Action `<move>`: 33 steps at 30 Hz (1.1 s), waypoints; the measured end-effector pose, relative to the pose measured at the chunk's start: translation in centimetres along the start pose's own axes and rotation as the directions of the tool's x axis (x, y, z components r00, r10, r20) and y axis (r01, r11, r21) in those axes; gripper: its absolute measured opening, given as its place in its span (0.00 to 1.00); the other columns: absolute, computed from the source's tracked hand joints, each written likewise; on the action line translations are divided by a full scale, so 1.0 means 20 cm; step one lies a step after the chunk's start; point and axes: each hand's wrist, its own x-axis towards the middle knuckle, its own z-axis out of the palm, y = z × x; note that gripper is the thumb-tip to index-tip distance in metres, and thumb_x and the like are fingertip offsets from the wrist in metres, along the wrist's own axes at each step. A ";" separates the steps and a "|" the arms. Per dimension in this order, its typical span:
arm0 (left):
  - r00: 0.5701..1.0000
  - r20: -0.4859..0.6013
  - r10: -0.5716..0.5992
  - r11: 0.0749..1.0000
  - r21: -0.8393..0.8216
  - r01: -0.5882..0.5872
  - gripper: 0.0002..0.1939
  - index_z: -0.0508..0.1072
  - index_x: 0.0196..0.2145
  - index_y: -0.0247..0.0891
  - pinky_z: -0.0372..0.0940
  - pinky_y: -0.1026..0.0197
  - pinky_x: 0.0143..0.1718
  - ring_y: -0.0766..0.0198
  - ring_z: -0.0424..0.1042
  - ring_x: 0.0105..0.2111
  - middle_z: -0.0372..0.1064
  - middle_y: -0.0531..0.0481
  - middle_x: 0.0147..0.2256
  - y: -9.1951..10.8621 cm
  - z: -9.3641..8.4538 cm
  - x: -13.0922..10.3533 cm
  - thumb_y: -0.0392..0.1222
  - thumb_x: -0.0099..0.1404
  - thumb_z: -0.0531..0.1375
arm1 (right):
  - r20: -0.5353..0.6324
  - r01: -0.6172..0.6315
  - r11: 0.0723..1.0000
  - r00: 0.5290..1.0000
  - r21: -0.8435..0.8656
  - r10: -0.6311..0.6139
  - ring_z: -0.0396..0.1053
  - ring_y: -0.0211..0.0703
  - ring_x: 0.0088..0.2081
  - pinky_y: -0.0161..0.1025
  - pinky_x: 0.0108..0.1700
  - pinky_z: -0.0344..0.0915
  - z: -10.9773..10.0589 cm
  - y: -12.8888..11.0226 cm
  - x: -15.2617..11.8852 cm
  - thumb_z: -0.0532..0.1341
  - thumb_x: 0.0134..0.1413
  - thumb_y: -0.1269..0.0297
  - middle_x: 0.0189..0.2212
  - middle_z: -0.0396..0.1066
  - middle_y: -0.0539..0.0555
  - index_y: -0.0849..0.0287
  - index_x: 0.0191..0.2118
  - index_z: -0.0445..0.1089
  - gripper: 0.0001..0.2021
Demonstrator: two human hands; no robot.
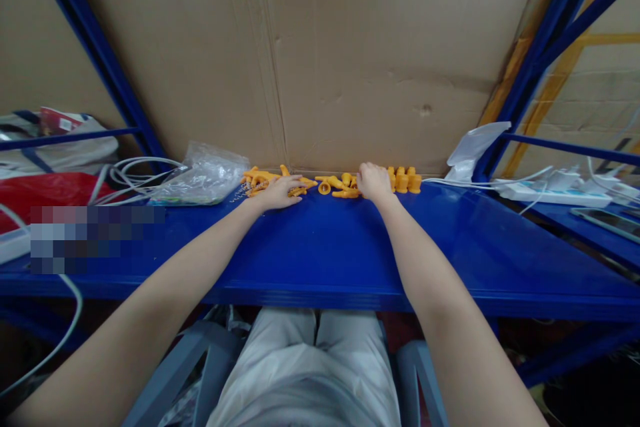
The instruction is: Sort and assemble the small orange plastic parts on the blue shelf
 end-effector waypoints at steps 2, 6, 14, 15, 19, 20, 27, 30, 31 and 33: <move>0.999 0.013 0.051 0.999 0.011 -0.051 0.22 0.78 0.57 0.47 0.51 0.29 0.67 0.41 0.59 0.68 0.62 0.44 0.68 0.02 0.01 0.00 0.43 0.65 0.61 | 0.001 0.072 0.997 0.997 -0.017 -0.072 0.72 0.59 0.52 0.47 0.49 0.61 -0.01 -0.05 -0.01 0.47 0.67 0.68 0.49 0.77 0.69 0.63 0.49 0.74 0.18; 0.998 0.042 0.040 0.995 0.086 -0.043 0.22 0.76 0.59 0.46 0.50 0.30 0.68 0.42 0.58 0.68 0.65 0.43 0.66 0.05 0.05 0.00 0.45 0.70 0.56 | 0.080 0.184 0.983 0.980 -0.015 -0.182 0.72 0.59 0.53 0.50 0.53 0.57 0.00 -0.16 -0.03 0.48 0.68 0.68 0.48 0.77 0.68 0.63 0.49 0.74 0.18; 0.991 0.023 -0.130 0.978 0.166 0.125 0.29 0.61 0.71 0.48 0.48 0.34 0.69 0.44 0.53 0.71 0.57 0.44 0.71 0.09 0.09 -0.01 0.49 0.74 0.49 | 0.175 0.291 0.957 0.941 0.026 -0.291 0.69 0.60 0.57 0.54 0.56 0.58 0.05 -0.23 -0.06 0.52 0.68 0.62 0.54 0.75 0.67 0.60 0.56 0.72 0.18; 0.989 0.018 -0.147 0.975 0.169 0.142 0.29 0.60 0.71 0.46 0.49 0.34 0.69 0.44 0.54 0.71 0.58 0.42 0.70 0.09 0.09 -0.01 0.49 0.74 0.49 | 0.172 0.291 0.956 0.941 0.035 -0.293 0.69 0.60 0.56 0.54 0.56 0.59 0.06 -0.23 -0.06 0.52 0.67 0.62 0.54 0.75 0.66 0.59 0.56 0.72 0.18; 0.975 -0.016 -0.223 0.960 0.173 0.222 0.30 0.60 0.71 0.39 0.49 0.37 0.69 0.44 0.54 0.71 0.59 0.37 0.69 0.11 0.08 -0.01 0.47 0.74 0.49 | 0.190 0.323 0.944 0.924 0.071 -0.331 0.70 0.61 0.56 0.54 0.54 0.60 0.06 -0.21 -0.05 0.55 0.63 0.62 0.56 0.74 0.66 0.58 0.58 0.71 0.20; 0.972 -0.025 -0.236 0.956 0.172 0.236 0.31 0.60 0.71 0.39 0.49 0.37 0.70 0.44 0.53 0.71 0.59 0.37 0.70 0.11 0.08 -0.02 0.47 0.74 0.49 | 0.201 0.335 0.939 0.917 0.080 -0.344 0.69 0.61 0.56 0.53 0.54 0.60 0.06 -0.20 -0.05 0.56 0.62 0.63 0.56 0.74 0.65 0.59 0.58 0.71 0.20; 0.950 -0.005 -0.313 0.932 0.190 0.308 0.33 0.56 0.73 0.37 0.45 0.38 0.72 0.43 0.44 0.74 0.46 0.38 0.74 0.12 0.06 -0.03 0.49 0.74 0.48 | 0.194 0.379 0.915 0.895 0.141 -0.401 0.69 0.58 0.59 0.48 0.54 0.63 0.04 -0.19 -0.05 0.56 0.59 0.73 0.57 0.74 0.63 0.59 0.57 0.72 0.21; 0.950 -0.006 -0.311 0.933 0.189 0.307 0.32 0.57 0.73 0.39 0.46 0.37 0.71 0.43 0.44 0.74 0.46 0.39 0.74 0.12 0.05 -0.03 0.49 0.74 0.48 | 0.165 0.379 0.914 0.902 0.142 -0.399 0.71 0.55 0.56 0.45 0.53 0.63 0.04 -0.19 -0.04 0.54 0.61 0.76 0.54 0.76 0.64 0.61 0.54 0.74 0.19; 0.952 -0.015 -0.307 0.933 0.192 0.304 0.32 0.58 0.72 0.40 0.47 0.37 0.71 0.42 0.46 0.74 0.47 0.39 0.74 0.12 0.05 -0.04 0.49 0.74 0.48 | 0.146 0.371 0.917 0.909 0.146 -0.391 0.71 0.54 0.55 0.44 0.54 0.64 0.04 -0.19 -0.03 0.53 0.61 0.76 0.53 0.76 0.64 0.62 0.53 0.74 0.18; 0.953 -0.038 -0.302 0.932 0.196 0.303 0.30 0.61 0.71 0.40 0.49 0.36 0.69 0.41 0.50 0.72 0.51 0.38 0.73 0.13 0.04 -0.04 0.48 0.74 0.49 | 0.085 0.351 0.921 0.926 0.170 -0.368 0.72 0.53 0.54 0.44 0.54 0.64 0.05 -0.18 -0.01 0.53 0.62 0.77 0.52 0.76 0.63 0.61 0.52 0.74 0.18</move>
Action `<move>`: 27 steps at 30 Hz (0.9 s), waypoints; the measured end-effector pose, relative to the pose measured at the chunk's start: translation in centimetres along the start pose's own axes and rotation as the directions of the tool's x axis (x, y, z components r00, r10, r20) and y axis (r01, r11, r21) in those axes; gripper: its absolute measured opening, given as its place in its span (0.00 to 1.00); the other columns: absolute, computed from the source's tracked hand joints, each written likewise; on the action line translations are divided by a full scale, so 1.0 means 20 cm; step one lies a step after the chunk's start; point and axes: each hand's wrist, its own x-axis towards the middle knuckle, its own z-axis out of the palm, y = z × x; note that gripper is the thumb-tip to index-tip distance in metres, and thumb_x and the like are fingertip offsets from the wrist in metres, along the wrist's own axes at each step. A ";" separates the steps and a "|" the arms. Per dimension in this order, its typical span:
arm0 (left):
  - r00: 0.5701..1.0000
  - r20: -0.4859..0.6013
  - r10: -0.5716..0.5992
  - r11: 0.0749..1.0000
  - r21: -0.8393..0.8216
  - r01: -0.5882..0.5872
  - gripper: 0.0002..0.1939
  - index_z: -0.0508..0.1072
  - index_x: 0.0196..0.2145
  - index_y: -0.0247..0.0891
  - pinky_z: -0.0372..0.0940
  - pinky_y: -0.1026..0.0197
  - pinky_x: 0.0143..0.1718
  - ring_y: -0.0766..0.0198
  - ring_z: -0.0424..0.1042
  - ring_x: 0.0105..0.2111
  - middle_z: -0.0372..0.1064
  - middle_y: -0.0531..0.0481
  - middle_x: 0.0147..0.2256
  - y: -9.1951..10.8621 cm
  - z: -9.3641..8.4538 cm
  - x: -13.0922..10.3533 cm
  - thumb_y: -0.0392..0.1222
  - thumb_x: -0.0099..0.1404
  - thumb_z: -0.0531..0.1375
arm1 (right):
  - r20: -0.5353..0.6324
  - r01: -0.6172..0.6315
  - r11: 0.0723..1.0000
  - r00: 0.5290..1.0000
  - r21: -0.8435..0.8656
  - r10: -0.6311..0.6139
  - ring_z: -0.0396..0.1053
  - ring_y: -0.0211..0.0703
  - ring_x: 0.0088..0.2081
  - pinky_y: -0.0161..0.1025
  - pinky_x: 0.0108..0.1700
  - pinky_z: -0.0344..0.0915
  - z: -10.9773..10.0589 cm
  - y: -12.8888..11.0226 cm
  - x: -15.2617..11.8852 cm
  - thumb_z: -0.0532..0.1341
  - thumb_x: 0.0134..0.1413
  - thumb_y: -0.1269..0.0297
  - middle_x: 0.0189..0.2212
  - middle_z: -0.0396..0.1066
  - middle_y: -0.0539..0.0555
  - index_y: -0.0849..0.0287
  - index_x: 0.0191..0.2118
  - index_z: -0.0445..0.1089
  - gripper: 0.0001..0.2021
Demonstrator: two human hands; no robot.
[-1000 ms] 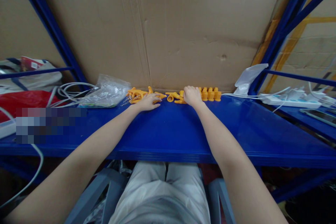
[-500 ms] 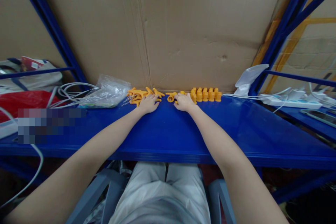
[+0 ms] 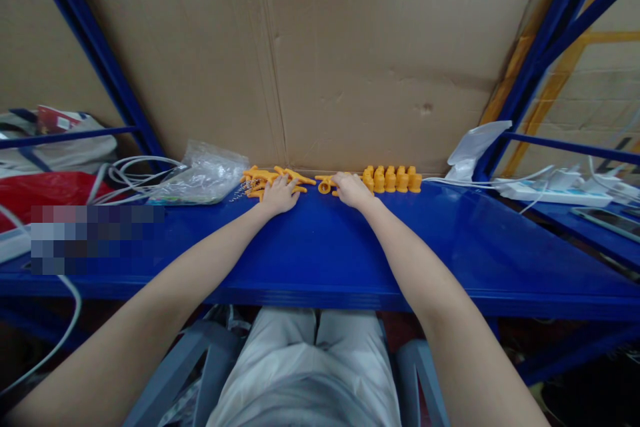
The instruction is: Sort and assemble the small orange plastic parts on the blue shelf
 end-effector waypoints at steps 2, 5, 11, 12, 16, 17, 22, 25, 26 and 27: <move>1.000 -0.023 -0.003 1.000 0.002 0.003 0.29 0.65 0.68 0.40 0.51 0.37 0.68 0.39 0.55 0.70 0.57 0.36 0.70 0.01 -0.01 0.00 0.46 0.73 0.49 | -0.080 -0.007 0.999 0.997 0.049 0.011 0.73 0.52 0.53 0.45 0.54 0.64 0.01 0.03 0.02 0.52 0.62 0.77 0.51 0.76 0.62 0.60 0.52 0.74 0.18; 0.998 -0.058 -0.021 1.000 0.003 0.021 0.26 0.69 0.65 0.41 0.55 0.35 0.64 0.38 0.60 0.66 0.64 0.35 0.65 0.01 -0.01 -0.01 0.44 0.73 0.49 | -0.214 0.023 0.990 0.977 0.136 0.006 0.73 0.52 0.51 0.46 0.53 0.66 0.05 0.07 0.04 0.53 0.61 0.77 0.50 0.77 0.61 0.59 0.52 0.74 0.18; 0.978 -0.208 0.009 0.999 -0.042 -0.018 0.24 0.72 0.62 0.40 0.58 0.32 0.60 0.36 0.63 0.63 0.68 0.33 0.61 0.01 -0.01 0.00 0.42 0.72 0.51 | -0.369 0.050 0.967 0.928 0.248 0.047 0.73 0.56 0.53 0.52 0.54 0.68 0.09 0.09 0.08 0.55 0.61 0.74 0.50 0.76 0.64 0.60 0.53 0.74 0.18; 0.969 -0.243 0.040 0.997 -0.052 -0.054 0.25 0.71 0.63 0.40 0.58 0.33 0.60 0.38 0.63 0.63 0.68 0.33 0.61 0.02 -0.02 0.00 0.41 0.71 0.51 | -0.390 0.051 0.962 0.919 0.270 0.061 0.73 0.57 0.54 0.52 0.55 0.68 0.09 0.08 0.09 0.55 0.60 0.74 0.50 0.76 0.65 0.60 0.53 0.74 0.18; 0.912 -0.358 0.202 0.969 -0.060 -0.239 0.27 0.66 0.65 0.38 0.57 0.38 0.62 0.44 0.67 0.60 0.69 0.35 0.60 0.05 -0.03 -0.01 0.40 0.71 0.52 | -0.462 0.038 0.933 0.875 0.357 0.141 0.73 0.56 0.54 0.53 0.56 0.68 0.08 0.04 0.11 0.56 0.58 0.73 0.50 0.76 0.64 0.60 0.50 0.74 0.16; 0.894 -0.378 0.241 0.957 -0.058 -0.283 0.27 0.66 0.66 0.38 0.58 0.40 0.61 0.45 0.68 0.59 0.71 0.35 0.59 0.06 -0.03 -0.01 0.40 0.71 0.53 | -0.476 0.042 0.927 0.866 0.373 0.153 0.73 0.56 0.53 0.53 0.56 0.68 0.08 0.02 0.12 0.56 0.58 0.73 0.49 0.77 0.64 0.59 0.48 0.74 0.15; 0.858 -0.414 0.303 0.927 -0.080 -0.366 0.20 0.73 0.57 0.35 0.64 0.46 0.54 0.48 0.75 0.53 0.77 0.36 0.51 0.12 -0.03 0.00 0.39 0.70 0.54 | -0.508 0.171 0.892 0.858 0.418 0.074 0.74 0.54 0.50 0.53 0.55 0.69 0.06 -0.10 0.13 0.58 0.57 0.70 0.46 0.77 0.62 0.58 0.46 0.74 0.12; 0.894 -0.389 0.222 0.937 -0.169 -0.306 0.10 0.78 0.41 0.36 0.67 0.47 0.50 0.48 0.78 0.45 0.80 0.40 0.41 0.10 -0.03 0.03 0.36 0.67 0.57 | -0.497 0.266 0.860 0.868 0.435 -0.017 0.73 0.53 0.51 0.52 0.56 0.68 0.06 -0.17 0.13 0.59 0.57 0.69 0.47 0.77 0.61 0.58 0.49 0.74 0.14; 0.903 -0.390 0.179 0.932 -0.227 -0.282 0.08 0.78 0.38 0.37 0.69 0.48 0.49 0.49 0.79 0.43 0.80 0.42 0.38 0.09 -0.04 0.04 0.35 0.65 0.58 | -0.493 0.289 0.849 0.869 0.443 -0.039 0.73 0.53 0.51 0.52 0.56 0.68 0.06 -0.19 0.13 0.59 0.57 0.69 0.48 0.77 0.61 0.58 0.50 0.73 0.16; 0.910 -0.393 0.130 0.918 -0.300 -0.261 0.07 0.78 0.36 0.37 0.70 0.49 0.48 0.50 0.79 0.42 0.80 0.43 0.36 0.08 -0.04 0.05 0.35 0.64 0.59 | -0.492 0.305 0.839 0.869 0.451 -0.052 0.73 0.53 0.52 0.52 0.57 0.68 0.06 -0.20 0.13 0.59 0.57 0.68 0.50 0.76 0.61 0.58 0.52 0.73 0.17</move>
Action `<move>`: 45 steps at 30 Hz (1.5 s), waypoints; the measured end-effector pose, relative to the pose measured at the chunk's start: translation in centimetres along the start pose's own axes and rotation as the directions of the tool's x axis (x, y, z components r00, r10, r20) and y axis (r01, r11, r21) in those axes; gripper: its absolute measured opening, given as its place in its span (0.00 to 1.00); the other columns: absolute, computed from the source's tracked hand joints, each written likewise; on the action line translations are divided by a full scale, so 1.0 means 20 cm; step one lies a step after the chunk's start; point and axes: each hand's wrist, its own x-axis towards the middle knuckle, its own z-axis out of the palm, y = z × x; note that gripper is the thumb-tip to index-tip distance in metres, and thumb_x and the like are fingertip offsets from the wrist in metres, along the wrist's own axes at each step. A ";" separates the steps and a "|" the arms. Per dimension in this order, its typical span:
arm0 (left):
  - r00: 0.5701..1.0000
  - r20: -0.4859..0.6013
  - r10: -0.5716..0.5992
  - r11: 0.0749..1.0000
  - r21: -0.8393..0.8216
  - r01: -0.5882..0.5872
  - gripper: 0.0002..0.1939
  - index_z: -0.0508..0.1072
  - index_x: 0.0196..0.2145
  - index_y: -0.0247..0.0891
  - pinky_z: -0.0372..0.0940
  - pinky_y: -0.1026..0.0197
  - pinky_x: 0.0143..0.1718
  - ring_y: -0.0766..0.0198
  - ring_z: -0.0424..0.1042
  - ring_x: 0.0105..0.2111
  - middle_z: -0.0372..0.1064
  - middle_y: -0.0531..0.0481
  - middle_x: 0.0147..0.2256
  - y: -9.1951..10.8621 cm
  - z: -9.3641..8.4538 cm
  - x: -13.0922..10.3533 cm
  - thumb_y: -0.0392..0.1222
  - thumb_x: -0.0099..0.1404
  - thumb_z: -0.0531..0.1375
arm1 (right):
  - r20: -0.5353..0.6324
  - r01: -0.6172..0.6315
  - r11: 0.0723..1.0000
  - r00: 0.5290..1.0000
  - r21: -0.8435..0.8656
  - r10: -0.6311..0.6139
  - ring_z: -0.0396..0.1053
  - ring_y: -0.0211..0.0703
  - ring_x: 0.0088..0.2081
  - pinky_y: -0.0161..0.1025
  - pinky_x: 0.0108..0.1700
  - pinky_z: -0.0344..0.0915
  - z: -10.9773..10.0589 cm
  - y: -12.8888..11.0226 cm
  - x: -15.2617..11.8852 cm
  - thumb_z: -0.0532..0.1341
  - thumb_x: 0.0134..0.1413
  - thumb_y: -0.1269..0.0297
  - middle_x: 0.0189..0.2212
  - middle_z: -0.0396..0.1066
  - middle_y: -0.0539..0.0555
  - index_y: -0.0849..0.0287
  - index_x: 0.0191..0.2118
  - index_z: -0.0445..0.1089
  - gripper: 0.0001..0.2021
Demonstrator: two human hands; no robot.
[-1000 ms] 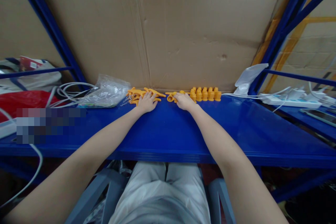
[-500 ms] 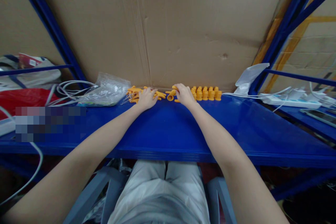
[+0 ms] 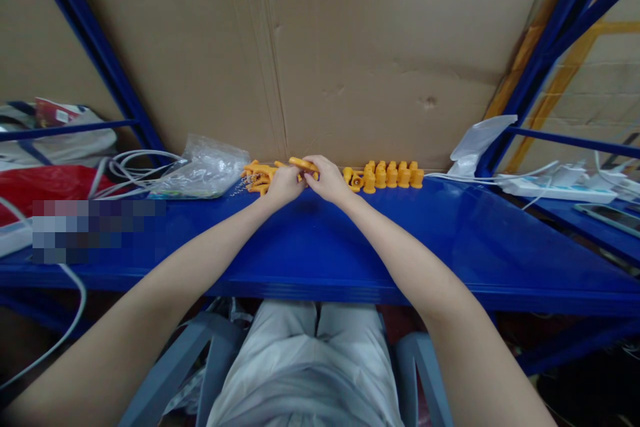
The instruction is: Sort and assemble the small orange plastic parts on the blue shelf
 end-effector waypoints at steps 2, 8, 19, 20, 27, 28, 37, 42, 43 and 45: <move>0.996 -0.036 -0.088 0.982 -0.171 0.080 0.05 0.78 0.35 0.36 0.71 0.53 0.44 0.53 0.79 0.39 0.80 0.44 0.35 -0.02 0.00 0.02 0.35 0.64 0.61 | -0.001 0.002 1.000 1.000 0.024 -0.002 0.72 0.53 0.54 0.52 0.58 0.68 0.00 -0.01 0.00 0.59 0.57 0.68 0.52 0.75 0.62 0.59 0.55 0.71 0.19; 0.960 0.027 -0.278 0.683 -0.697 0.217 0.15 0.74 0.30 0.34 0.71 0.63 0.29 0.64 0.75 0.24 0.78 0.45 0.27 0.01 0.01 0.06 0.48 0.71 0.61 | 0.043 -0.089 0.994 0.995 -0.066 0.092 0.72 0.56 0.55 0.55 0.57 0.68 -0.02 0.03 -0.01 0.60 0.57 0.68 0.52 0.75 0.63 0.59 0.53 0.72 0.18; 0.997 -0.038 -0.065 0.943 -0.330 0.049 0.14 0.74 0.28 0.38 0.70 0.58 0.38 0.59 0.77 0.29 0.75 0.47 0.25 -0.05 0.00 0.03 0.45 0.71 0.59 | 0.132 -0.210 0.976 0.967 -0.062 0.217 0.76 0.52 0.48 0.48 0.54 0.69 -0.05 0.05 -0.04 0.61 0.62 0.64 0.46 0.79 0.61 0.60 0.47 0.75 0.10; 0.998 -0.055 0.013 0.980 -0.199 -0.024 0.13 0.74 0.28 0.38 0.70 0.55 0.42 0.56 0.78 0.34 0.77 0.46 0.28 -0.05 -0.02 0.02 0.43 0.70 0.59 | 0.129 -0.214 0.975 0.967 -0.058 0.220 0.76 0.52 0.48 0.48 0.54 0.70 -0.05 0.05 -0.04 0.61 0.62 0.64 0.45 0.79 0.61 0.60 0.46 0.75 0.10; 0.950 -0.059 0.308 0.948 0.101 -0.301 0.12 0.73 0.49 0.37 0.62 0.46 0.57 0.47 0.71 0.57 0.75 0.36 0.53 -0.01 -0.06 -0.02 0.35 0.71 0.54 | 0.052 -0.227 0.973 0.973 0.030 0.225 0.76 0.51 0.47 0.48 0.53 0.71 -0.06 0.09 -0.03 0.60 0.62 0.62 0.46 0.80 0.60 0.61 0.48 0.77 0.13; 0.951 -0.046 0.307 0.948 0.106 -0.301 0.14 0.72 0.50 0.37 0.60 0.44 0.59 0.47 0.71 0.58 0.75 0.36 0.53 -0.01 -0.06 -0.02 0.34 0.71 0.52 | 0.056 -0.224 0.973 0.974 0.047 0.222 0.77 0.52 0.47 0.48 0.53 0.72 -0.06 0.10 -0.03 0.60 0.62 0.62 0.46 0.80 0.60 0.61 0.48 0.77 0.14; 0.953 0.023 0.302 0.949 0.089 -0.303 0.15 0.75 0.48 0.39 0.46 0.34 0.70 0.51 0.76 0.51 0.79 0.42 0.45 -0.06 -0.04 -0.01 0.32 0.69 0.54 | 0.131 -0.111 0.994 0.986 0.025 0.107 0.76 0.52 0.47 0.51 0.54 0.71 -0.07 0.14 -0.05 0.61 0.61 0.61 0.46 0.80 0.59 0.58 0.48 0.79 0.14; 0.953 0.073 0.296 0.949 0.094 -0.302 0.14 0.76 0.47 0.37 0.45 0.35 0.71 0.52 0.76 0.50 0.78 0.41 0.44 -0.05 -0.04 -0.01 0.31 0.68 0.54 | 0.182 -0.054 0.998 0.981 -0.034 0.059 0.74 0.52 0.48 0.51 0.54 0.69 -0.07 0.16 -0.05 0.60 0.62 0.64 0.48 0.78 0.61 0.59 0.51 0.77 0.15; 0.952 0.070 0.297 0.948 0.096 -0.302 0.14 0.76 0.47 0.37 0.44 0.35 0.71 0.52 0.76 0.50 0.78 0.41 0.44 -0.05 -0.04 -0.01 0.30 0.68 0.54 | 0.182 -0.053 0.997 0.981 -0.054 0.062 0.74 0.52 0.49 0.51 0.54 0.69 -0.07 0.16 -0.05 0.59 0.63 0.64 0.48 0.78 0.62 0.59 0.52 0.77 0.16; 0.952 0.063 0.301 0.947 0.102 -0.306 0.14 0.76 0.47 0.38 0.44 0.35 0.71 0.53 0.77 0.50 0.78 0.42 0.43 -0.05 -0.04 -0.01 0.30 0.68 0.54 | 0.189 -0.054 0.992 0.979 -0.113 0.074 0.73 0.53 0.50 0.51 0.54 0.68 -0.08 0.16 -0.06 0.59 0.65 0.63 0.49 0.77 0.62 0.59 0.54 0.75 0.16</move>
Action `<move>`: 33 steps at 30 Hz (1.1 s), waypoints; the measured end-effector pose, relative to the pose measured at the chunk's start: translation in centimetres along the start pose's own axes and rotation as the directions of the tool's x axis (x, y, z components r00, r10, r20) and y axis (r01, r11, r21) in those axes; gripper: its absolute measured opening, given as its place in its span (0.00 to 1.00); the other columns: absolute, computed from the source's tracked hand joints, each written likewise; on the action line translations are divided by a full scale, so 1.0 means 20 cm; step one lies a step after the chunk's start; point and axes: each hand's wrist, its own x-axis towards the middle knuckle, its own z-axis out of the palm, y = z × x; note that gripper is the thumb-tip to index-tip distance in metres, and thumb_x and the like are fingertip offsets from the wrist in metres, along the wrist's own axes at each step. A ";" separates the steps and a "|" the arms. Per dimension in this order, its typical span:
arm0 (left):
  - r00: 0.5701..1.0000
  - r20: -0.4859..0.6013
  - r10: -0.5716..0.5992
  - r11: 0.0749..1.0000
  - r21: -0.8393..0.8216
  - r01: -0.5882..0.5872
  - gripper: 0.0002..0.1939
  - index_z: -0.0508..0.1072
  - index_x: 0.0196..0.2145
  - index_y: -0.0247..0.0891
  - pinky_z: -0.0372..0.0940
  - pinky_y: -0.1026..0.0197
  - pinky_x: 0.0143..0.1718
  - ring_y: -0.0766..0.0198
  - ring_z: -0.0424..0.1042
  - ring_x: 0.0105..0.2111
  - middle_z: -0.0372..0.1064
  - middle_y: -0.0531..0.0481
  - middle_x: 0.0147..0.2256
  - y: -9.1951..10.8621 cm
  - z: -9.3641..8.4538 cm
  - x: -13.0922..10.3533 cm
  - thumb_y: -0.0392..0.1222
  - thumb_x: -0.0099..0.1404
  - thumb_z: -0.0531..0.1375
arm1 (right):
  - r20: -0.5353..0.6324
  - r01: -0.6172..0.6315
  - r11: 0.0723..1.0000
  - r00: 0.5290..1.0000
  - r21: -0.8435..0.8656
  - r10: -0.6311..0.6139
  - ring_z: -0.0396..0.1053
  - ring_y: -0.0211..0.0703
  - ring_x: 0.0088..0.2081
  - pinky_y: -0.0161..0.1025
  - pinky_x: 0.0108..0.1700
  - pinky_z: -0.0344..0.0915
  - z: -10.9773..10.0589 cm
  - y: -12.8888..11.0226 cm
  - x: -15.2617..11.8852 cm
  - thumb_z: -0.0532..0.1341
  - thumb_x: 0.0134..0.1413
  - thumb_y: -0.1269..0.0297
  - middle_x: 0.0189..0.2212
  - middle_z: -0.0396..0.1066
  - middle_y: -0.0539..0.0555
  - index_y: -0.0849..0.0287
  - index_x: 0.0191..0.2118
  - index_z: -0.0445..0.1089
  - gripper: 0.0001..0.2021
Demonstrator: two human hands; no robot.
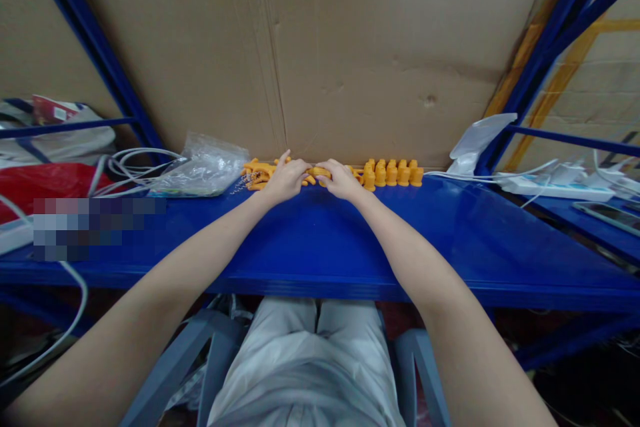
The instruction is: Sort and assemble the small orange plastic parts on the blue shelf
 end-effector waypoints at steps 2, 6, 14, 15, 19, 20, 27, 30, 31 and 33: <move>1.000 -0.004 0.013 1.000 0.015 -0.013 0.15 0.76 0.46 0.39 0.45 0.35 0.70 0.53 0.77 0.50 0.79 0.43 0.43 0.00 0.00 0.00 0.31 0.68 0.53 | 0.024 -0.004 0.996 1.000 -0.084 0.006 0.72 0.54 0.51 0.51 0.54 0.66 -0.01 -0.01 -0.01 0.58 0.66 0.63 0.49 0.76 0.62 0.57 0.56 0.74 0.16; 0.998 0.022 0.052 0.998 0.047 -0.053 0.13 0.75 0.45 0.39 0.49 0.35 0.68 0.51 0.77 0.48 0.79 0.43 0.43 -0.01 0.01 0.00 0.32 0.67 0.53 | 0.088 0.021 0.970 0.996 -0.241 0.000 0.70 0.56 0.52 0.51 0.54 0.61 -0.04 -0.03 -0.02 0.57 0.67 0.65 0.49 0.76 0.63 0.57 0.57 0.73 0.17; 0.997 0.058 0.049 0.998 0.041 -0.052 0.10 0.74 0.37 0.38 0.55 0.38 0.60 0.51 0.77 0.40 0.79 0.42 0.37 0.01 -0.01 0.00 0.37 0.68 0.52 | 0.108 0.110 0.929 0.991 -0.354 -0.076 0.69 0.57 0.50 0.50 0.52 0.56 -0.07 -0.04 -0.03 0.56 0.67 0.67 0.47 0.77 0.63 0.57 0.56 0.74 0.16; 0.997 0.054 0.052 0.998 0.039 -0.054 0.10 0.74 0.37 0.38 0.56 0.39 0.59 0.52 0.77 0.39 0.79 0.43 0.36 0.01 -0.01 0.00 0.38 0.68 0.52 | 0.109 0.112 0.925 0.991 -0.362 -0.077 0.69 0.57 0.50 0.50 0.52 0.56 -0.07 -0.05 -0.03 0.56 0.67 0.67 0.48 0.77 0.63 0.57 0.56 0.74 0.16; 0.997 0.045 0.059 0.998 0.025 -0.060 0.11 0.73 0.35 0.38 0.57 0.41 0.57 0.53 0.76 0.37 0.79 0.42 0.34 0.01 -0.02 0.00 0.40 0.69 0.51 | 0.123 0.116 0.913 0.990 -0.391 -0.073 0.69 0.57 0.51 0.49 0.52 0.54 -0.08 -0.06 -0.03 0.56 0.66 0.69 0.48 0.77 0.64 0.59 0.55 0.73 0.16; 0.997 0.048 0.059 0.998 0.021 -0.060 0.11 0.73 0.35 0.38 0.57 0.42 0.56 0.53 0.76 0.36 0.79 0.41 0.34 0.02 -0.02 0.00 0.40 0.69 0.51 | 0.127 0.118 0.910 0.989 -0.398 -0.073 0.68 0.57 0.50 0.49 0.52 0.54 -0.08 -0.06 -0.03 0.56 0.66 0.69 0.48 0.77 0.64 0.59 0.55 0.73 0.16; 0.994 0.056 0.091 0.995 0.044 -0.093 0.11 0.73 0.34 0.39 0.59 0.43 0.53 0.51 0.76 0.36 0.79 0.41 0.33 0.03 -0.02 0.00 0.39 0.68 0.51 | 0.157 0.147 0.877 0.984 -0.457 -0.084 0.68 0.57 0.49 0.49 0.51 0.53 -0.08 -0.09 -0.03 0.54 0.65 0.70 0.46 0.75 0.65 0.62 0.50 0.72 0.12; 0.993 0.051 0.104 0.993 0.052 -0.107 0.11 0.73 0.33 0.39 0.59 0.44 0.53 0.52 0.76 0.35 0.79 0.41 0.33 0.04 -0.01 0.00 0.39 0.68 0.51 | 0.145 0.168 0.873 0.983 -0.458 -0.112 0.68 0.57 0.48 0.48 0.50 0.52 -0.08 -0.08 -0.03 0.54 0.65 0.71 0.45 0.75 0.65 0.61 0.48 0.70 0.11; 0.993 0.047 0.105 0.993 0.048 -0.107 0.11 0.73 0.33 0.39 0.59 0.43 0.53 0.52 0.76 0.35 0.79 0.41 0.33 0.04 -0.01 0.00 0.39 0.68 0.51 | 0.140 0.170 0.874 0.983 -0.456 -0.118 0.68 0.58 0.48 0.48 0.50 0.53 -0.08 -0.08 -0.03 0.53 0.65 0.71 0.45 0.74 0.65 0.60 0.47 0.70 0.11; 0.994 0.041 0.106 0.993 0.047 -0.108 0.11 0.72 0.33 0.39 0.59 0.43 0.53 0.52 0.76 0.34 0.79 0.41 0.33 0.04 -0.01 0.00 0.39 0.68 0.51 | 0.136 0.161 0.877 0.985 -0.453 -0.110 0.68 0.58 0.48 0.48 0.50 0.53 -0.07 -0.08 -0.03 0.53 0.64 0.72 0.45 0.74 0.65 0.61 0.47 0.69 0.10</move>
